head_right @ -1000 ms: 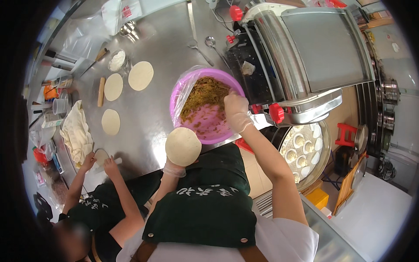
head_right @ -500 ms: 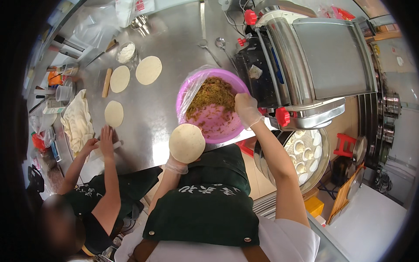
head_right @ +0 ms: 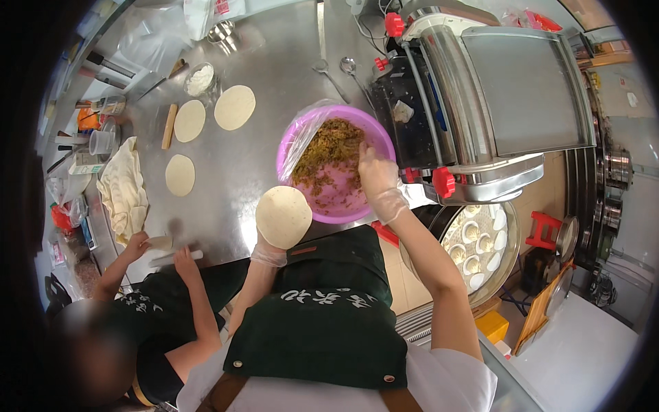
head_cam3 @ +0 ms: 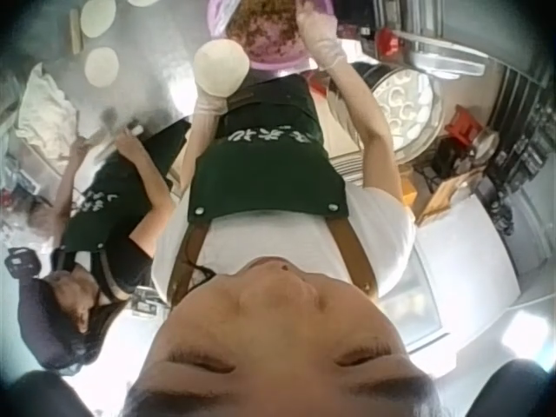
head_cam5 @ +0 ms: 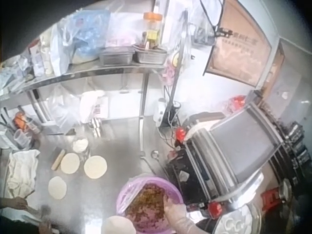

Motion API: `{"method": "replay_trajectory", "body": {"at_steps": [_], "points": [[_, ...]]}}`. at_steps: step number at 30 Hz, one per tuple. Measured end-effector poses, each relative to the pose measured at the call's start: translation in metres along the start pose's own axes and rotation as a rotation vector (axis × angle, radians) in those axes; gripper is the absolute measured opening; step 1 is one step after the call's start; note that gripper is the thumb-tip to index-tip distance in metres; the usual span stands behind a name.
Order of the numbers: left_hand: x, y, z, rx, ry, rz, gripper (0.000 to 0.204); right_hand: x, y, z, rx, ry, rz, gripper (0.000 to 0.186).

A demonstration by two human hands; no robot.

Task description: The person is filling a dough wrapper with meat and vegetable filling and pleating the top to seal the bun.

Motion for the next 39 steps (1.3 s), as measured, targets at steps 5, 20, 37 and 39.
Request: {"method": "replay_trajectory", "body": {"at_steps": [5,20,37,39], "points": [[0.001,-0.004,-0.002,0.016,-0.002,0.010,0.051,0.000,0.004,0.034,-0.040,-0.035,-0.107,0.043],[-0.004,-0.006,0.008,-0.012,0.016,0.019,0.049,-0.044,-0.020,0.032,0.231,-0.142,-0.127,0.031],[0.000,-0.005,-0.018,0.010,0.033,0.026,0.053,-0.033,-0.019,0.082,0.434,-0.571,0.042,0.023],[-0.001,-0.006,-0.017,0.016,0.003,0.022,0.054,-0.044,-0.041,0.089,0.508,-0.543,0.029,0.024]]}}
Point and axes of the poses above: each hand's wrist, its own x-axis towards the middle knuckle, its own z-axis out of the palm, y = z × x, the point moved 5 cm from there along x, towards the middle knuckle, and after that the axes turned 4 degrees about z, right-handed, at the moved point
